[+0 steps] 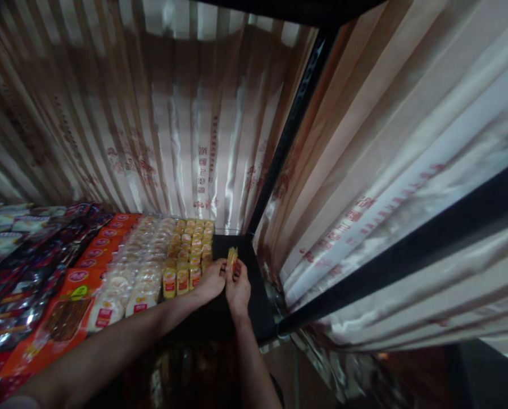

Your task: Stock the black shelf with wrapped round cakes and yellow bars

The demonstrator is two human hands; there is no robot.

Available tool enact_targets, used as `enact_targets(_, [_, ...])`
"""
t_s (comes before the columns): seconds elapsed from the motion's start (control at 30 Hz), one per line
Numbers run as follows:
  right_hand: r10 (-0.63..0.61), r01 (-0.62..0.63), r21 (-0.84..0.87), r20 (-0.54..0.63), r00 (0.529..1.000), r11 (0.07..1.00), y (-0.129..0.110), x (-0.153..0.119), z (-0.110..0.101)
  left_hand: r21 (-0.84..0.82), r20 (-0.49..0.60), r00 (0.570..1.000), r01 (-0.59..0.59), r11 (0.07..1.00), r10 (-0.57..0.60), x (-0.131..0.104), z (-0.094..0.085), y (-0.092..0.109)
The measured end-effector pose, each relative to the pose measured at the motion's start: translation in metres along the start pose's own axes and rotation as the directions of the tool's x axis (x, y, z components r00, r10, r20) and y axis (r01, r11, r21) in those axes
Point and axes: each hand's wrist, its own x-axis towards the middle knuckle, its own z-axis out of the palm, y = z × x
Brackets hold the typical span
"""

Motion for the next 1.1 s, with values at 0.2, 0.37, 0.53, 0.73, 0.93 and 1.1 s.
enact_targets(0.2, [0.019, -0.027, -0.135, -0.061, 0.998, 0.99, 0.0, 0.046, 0.019, 0.336, -0.023, 0.997, -0.058, 0.94, 0.07, 0.039, -0.023, 0.007])
enact_targets(0.37, [-0.027, 0.011, -0.271, -0.054, 0.998, 0.963, 0.002, 0.08, 0.048, 0.5, 0.025, 0.979, -0.189, 0.845, 0.205, 0.063, -0.042, -0.009])
enact_targets(0.53, [-0.224, 0.208, -0.319, -0.015, 0.974, 0.925, 0.015, 0.108, 0.074, 0.693, 0.09, 0.962, -0.248, 0.677, 0.26, 0.076, -0.051, -0.03])
enact_targets(0.73, [-0.327, 0.305, -0.346, -0.006, 0.945, 0.887, 0.024, 0.12, 0.09, 0.777, 0.103, 0.963, -0.235, 0.584, 0.25, 0.086, -0.051, -0.043])
enact_targets(0.93, [-0.328, 0.308, -0.309, -0.014, 0.945, 0.9, 0.03, 0.124, 0.095, 0.768, 0.095, 0.963, -0.231, 0.597, 0.251, 0.09, -0.048, -0.049])
enact_targets(1.1, [-0.313, 0.306, -0.317, 0.028, 0.949, 0.898, 0.031, 0.129, 0.099, 0.762, 0.107, 0.966, -0.232, 0.605, 0.236, 0.089, -0.048, -0.05])
